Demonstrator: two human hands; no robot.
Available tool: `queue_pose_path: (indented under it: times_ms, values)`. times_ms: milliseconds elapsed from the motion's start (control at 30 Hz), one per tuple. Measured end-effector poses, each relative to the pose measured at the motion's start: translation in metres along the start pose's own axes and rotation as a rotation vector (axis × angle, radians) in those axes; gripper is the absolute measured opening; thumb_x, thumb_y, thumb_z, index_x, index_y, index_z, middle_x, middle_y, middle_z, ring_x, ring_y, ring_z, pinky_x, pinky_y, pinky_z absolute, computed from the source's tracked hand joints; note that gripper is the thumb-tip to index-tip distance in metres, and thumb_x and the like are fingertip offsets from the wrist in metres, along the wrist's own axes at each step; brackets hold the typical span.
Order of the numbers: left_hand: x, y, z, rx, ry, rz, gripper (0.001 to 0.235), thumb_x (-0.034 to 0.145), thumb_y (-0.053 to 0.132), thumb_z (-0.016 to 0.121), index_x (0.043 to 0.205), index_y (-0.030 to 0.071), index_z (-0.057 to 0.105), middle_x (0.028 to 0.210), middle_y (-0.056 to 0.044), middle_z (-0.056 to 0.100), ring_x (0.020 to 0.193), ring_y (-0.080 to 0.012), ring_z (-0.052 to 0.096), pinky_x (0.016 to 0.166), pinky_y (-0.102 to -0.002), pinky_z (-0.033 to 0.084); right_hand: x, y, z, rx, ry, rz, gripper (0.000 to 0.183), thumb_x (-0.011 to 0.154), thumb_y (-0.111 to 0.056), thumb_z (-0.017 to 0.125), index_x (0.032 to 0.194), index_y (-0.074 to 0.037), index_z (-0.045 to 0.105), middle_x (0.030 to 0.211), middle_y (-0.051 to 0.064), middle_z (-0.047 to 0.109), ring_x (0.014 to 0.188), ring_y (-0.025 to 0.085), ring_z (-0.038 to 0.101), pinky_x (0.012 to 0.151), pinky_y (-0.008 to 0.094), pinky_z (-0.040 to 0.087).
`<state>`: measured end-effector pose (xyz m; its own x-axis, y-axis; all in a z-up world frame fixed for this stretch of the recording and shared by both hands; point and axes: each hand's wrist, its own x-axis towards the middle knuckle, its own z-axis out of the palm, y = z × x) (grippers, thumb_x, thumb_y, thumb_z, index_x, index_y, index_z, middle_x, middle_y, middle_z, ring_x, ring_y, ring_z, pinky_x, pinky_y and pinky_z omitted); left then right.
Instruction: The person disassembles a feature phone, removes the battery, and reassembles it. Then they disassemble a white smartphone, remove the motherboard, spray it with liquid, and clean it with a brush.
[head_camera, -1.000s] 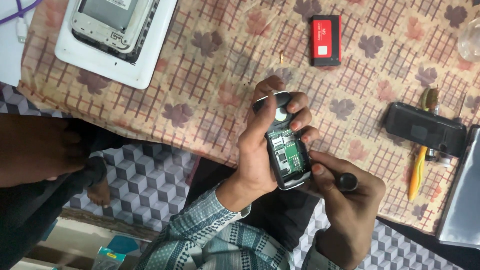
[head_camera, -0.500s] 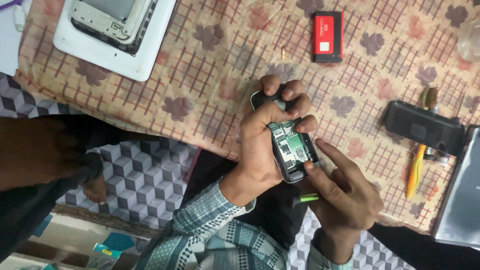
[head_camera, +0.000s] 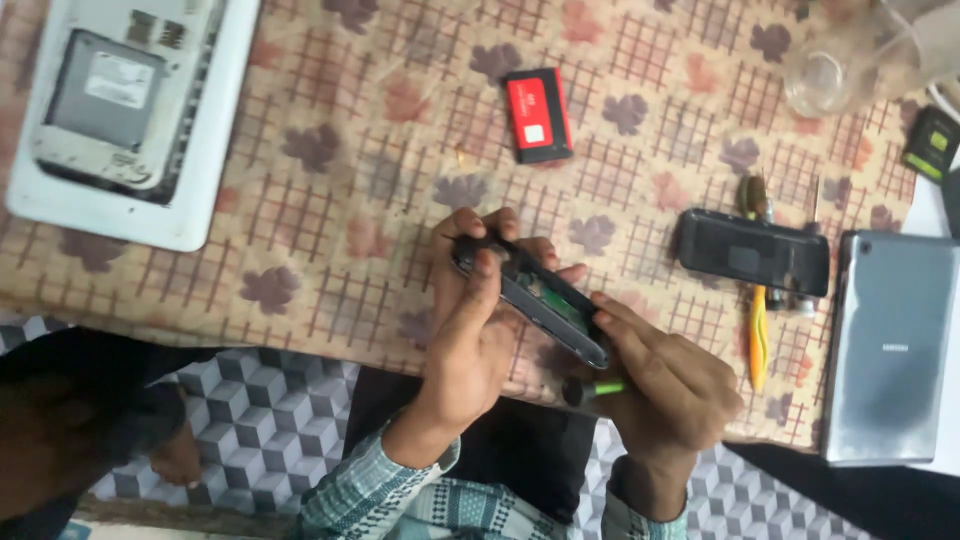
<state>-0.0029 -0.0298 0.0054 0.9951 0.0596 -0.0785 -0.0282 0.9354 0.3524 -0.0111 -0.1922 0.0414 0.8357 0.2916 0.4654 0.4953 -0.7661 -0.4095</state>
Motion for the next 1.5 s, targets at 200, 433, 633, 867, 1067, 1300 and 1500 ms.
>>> queue_pose_path:
  times_ms: [200, 433, 633, 867, 1067, 1300, 1500]
  values:
    - [0.000, -0.006, 0.002, 0.150, -0.031, 0.008, 0.028, 0.114, 0.027, 0.052, 0.132, 0.015, 0.033, 0.127, -0.004, 0.037, 0.120, -0.0193, 0.051, 0.121, -0.054, 0.047, 0.004, 0.004, -0.005, 0.178, -0.028, 0.078, 0.044, 0.065, -0.012, 0.085, 0.103, 0.007, 0.071, 0.103, 0.025, 0.073, 0.095, 0.031, 0.077, 0.077, 0.033, 0.063]
    - [-0.002, -0.010, 0.001, 0.232, -0.097, 0.039, 0.037, 0.114, 0.032, 0.060, 0.133, 0.013, 0.035, 0.125, -0.005, 0.038, 0.116, -0.0189, 0.054, 0.123, -0.053, 0.046, -0.006, 0.007, -0.005, 0.403, 0.035, 0.255, 0.027, 0.089, 0.004, 0.069, 0.116, 0.005, 0.069, 0.109, 0.026, 0.073, 0.101, 0.031, 0.078, 0.074, 0.028, 0.067]
    - [-0.004, -0.003, 0.003, 0.319, -0.183, -0.055, 0.051, 0.108, 0.040, 0.056, 0.142, 0.011, 0.031, 0.142, -0.011, 0.039, 0.137, -0.0303, 0.056, 0.108, -0.053, 0.060, -0.010, 0.008, -0.002, 0.197, 0.139, 0.111, 0.020, 0.105, -0.003, 0.068, 0.125, 0.003, 0.069, 0.103, 0.022, 0.076, 0.097, 0.028, 0.080, 0.082, 0.030, 0.064]
    - [-0.004, 0.001, 0.003, 0.373, -0.229, -0.005, 0.041, 0.114, 0.037, 0.052, 0.140, 0.008, 0.043, 0.148, -0.017, 0.042, 0.136, -0.0335, 0.058, 0.108, -0.050, 0.063, -0.014, 0.012, -0.003, 0.172, 0.161, 0.105, 0.015, 0.114, -0.009, 0.068, 0.121, 0.004, 0.069, 0.102, 0.019, 0.076, 0.099, 0.026, 0.079, 0.084, 0.027, 0.065]
    - [-0.003, 0.001, -0.001, 0.350, -0.249, 0.028, 0.034, 0.112, 0.036, 0.055, 0.130, 0.007, 0.050, 0.142, -0.016, 0.047, 0.132, -0.0321, 0.061, 0.102, -0.049, 0.061, -0.014, 0.010, -0.005, 0.125, 0.150, 0.126, 0.013, 0.114, -0.003, 0.062, 0.117, 0.007, 0.070, 0.101, 0.020, 0.076, 0.098, 0.026, 0.079, 0.084, 0.027, 0.063]
    - [-0.006, -0.001, -0.012, 0.268, -0.247, 0.010, 0.033, 0.112, 0.034, 0.060, 0.122, 0.004, 0.050, 0.123, -0.008, 0.047, 0.129, -0.0282, 0.062, 0.108, -0.048, 0.061, -0.027, 0.016, -0.002, 0.150, 0.159, 0.078, 0.010, 0.118, 0.000, 0.061, 0.118, 0.006, 0.069, 0.104, 0.024, 0.075, 0.100, 0.028, 0.080, 0.086, 0.028, 0.064]
    - [-0.005, 0.006, -0.008, 0.245, -0.258, -0.036, 0.029, 0.112, 0.032, 0.056, 0.123, 0.005, 0.049, 0.129, -0.010, 0.045, 0.136, -0.0313, 0.058, 0.104, -0.047, 0.058, -0.034, 0.021, 0.000, 0.157, 0.204, 0.002, 0.014, 0.118, -0.008, 0.066, 0.128, 0.001, 0.068, 0.102, 0.024, 0.075, 0.098, 0.030, 0.080, 0.082, 0.031, 0.067]
